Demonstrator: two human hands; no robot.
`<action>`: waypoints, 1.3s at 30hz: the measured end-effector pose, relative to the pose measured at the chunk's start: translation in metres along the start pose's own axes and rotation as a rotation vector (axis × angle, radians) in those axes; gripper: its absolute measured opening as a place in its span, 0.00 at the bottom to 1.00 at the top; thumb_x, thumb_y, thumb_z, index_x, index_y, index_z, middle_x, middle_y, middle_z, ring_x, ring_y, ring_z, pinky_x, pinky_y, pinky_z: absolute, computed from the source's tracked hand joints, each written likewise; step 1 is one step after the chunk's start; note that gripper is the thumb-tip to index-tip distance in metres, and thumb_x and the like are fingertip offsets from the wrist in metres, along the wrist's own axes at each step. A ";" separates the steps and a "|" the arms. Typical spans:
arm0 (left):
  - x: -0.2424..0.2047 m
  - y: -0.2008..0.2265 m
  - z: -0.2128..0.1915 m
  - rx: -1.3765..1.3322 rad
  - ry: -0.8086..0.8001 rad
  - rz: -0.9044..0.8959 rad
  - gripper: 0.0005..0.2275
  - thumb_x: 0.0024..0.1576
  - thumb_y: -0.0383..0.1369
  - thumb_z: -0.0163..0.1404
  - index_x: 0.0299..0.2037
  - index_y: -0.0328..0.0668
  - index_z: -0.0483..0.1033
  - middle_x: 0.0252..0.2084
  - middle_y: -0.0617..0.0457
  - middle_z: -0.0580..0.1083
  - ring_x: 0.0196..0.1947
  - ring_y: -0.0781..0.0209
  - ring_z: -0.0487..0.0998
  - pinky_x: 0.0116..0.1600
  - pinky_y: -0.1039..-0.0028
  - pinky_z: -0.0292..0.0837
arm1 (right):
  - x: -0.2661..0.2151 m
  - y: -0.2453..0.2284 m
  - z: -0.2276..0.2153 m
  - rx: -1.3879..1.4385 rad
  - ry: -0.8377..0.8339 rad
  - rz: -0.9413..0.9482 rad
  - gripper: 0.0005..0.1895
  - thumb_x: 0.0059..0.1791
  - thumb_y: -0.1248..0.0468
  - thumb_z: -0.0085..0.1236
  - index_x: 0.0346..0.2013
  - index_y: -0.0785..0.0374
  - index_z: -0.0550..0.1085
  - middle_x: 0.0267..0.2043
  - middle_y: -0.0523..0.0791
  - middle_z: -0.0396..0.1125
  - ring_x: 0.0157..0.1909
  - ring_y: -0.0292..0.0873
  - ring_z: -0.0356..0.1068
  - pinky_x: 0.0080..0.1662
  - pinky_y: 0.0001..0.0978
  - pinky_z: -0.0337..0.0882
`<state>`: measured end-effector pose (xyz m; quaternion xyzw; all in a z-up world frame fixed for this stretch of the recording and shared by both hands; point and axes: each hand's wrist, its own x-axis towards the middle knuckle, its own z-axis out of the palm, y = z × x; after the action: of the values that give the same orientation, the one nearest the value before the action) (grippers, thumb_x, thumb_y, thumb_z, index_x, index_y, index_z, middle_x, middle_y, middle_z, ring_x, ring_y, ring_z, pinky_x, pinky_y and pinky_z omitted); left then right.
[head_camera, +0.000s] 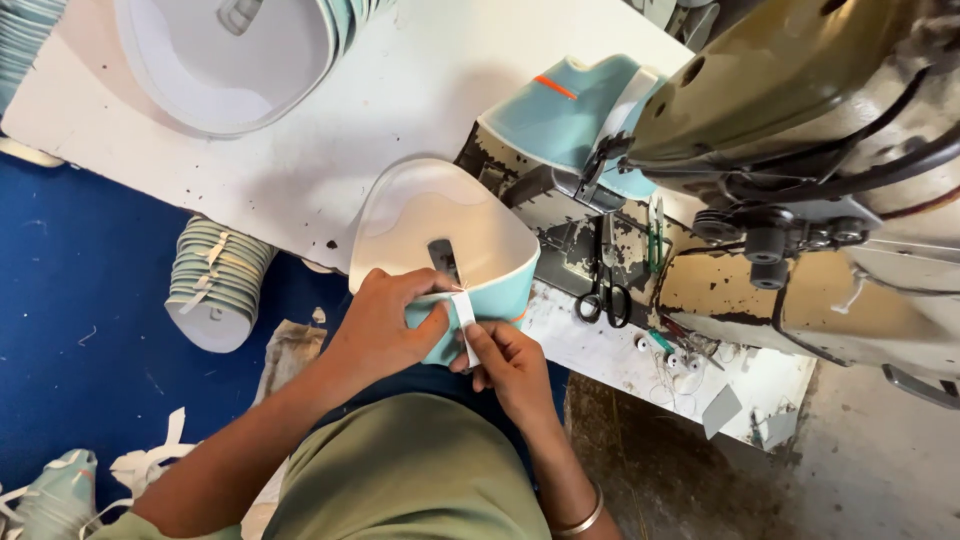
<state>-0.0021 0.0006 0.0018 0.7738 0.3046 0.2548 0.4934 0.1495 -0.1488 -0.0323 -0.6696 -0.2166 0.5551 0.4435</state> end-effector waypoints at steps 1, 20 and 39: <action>0.001 0.003 -0.001 -0.040 -0.024 -0.046 0.08 0.53 0.32 0.53 0.40 0.42 0.81 0.29 0.49 0.80 0.24 0.52 0.80 0.41 0.68 0.71 | -0.001 0.002 0.001 0.020 0.012 0.002 0.16 0.56 0.56 0.52 0.40 0.67 0.78 0.27 0.44 0.74 0.21 0.31 0.63 0.26 0.22 0.62; -0.003 0.006 -0.002 -0.292 -0.085 -0.350 0.08 0.54 0.37 0.60 0.34 0.41 0.85 0.15 0.52 0.76 0.10 0.68 0.73 0.19 0.78 0.69 | -0.025 0.020 0.011 -0.101 -0.007 -0.135 0.15 0.58 0.58 0.49 0.43 0.69 0.76 0.36 0.43 0.76 0.25 0.30 0.64 0.30 0.22 0.66; -0.032 0.057 -0.029 -0.049 -0.103 -0.005 0.06 0.50 0.36 0.62 0.35 0.47 0.84 0.28 0.57 0.82 0.17 0.63 0.75 0.43 0.74 0.70 | -0.094 -0.112 0.020 -0.710 0.482 -0.830 0.33 0.43 0.57 0.72 0.59 0.66 0.71 0.64 0.52 0.66 0.59 0.46 0.67 0.53 0.35 0.71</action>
<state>-0.0310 -0.0235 0.0627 0.7729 0.2744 0.2211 0.5277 0.1265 -0.1582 0.1127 -0.7433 -0.5258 0.0613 0.4091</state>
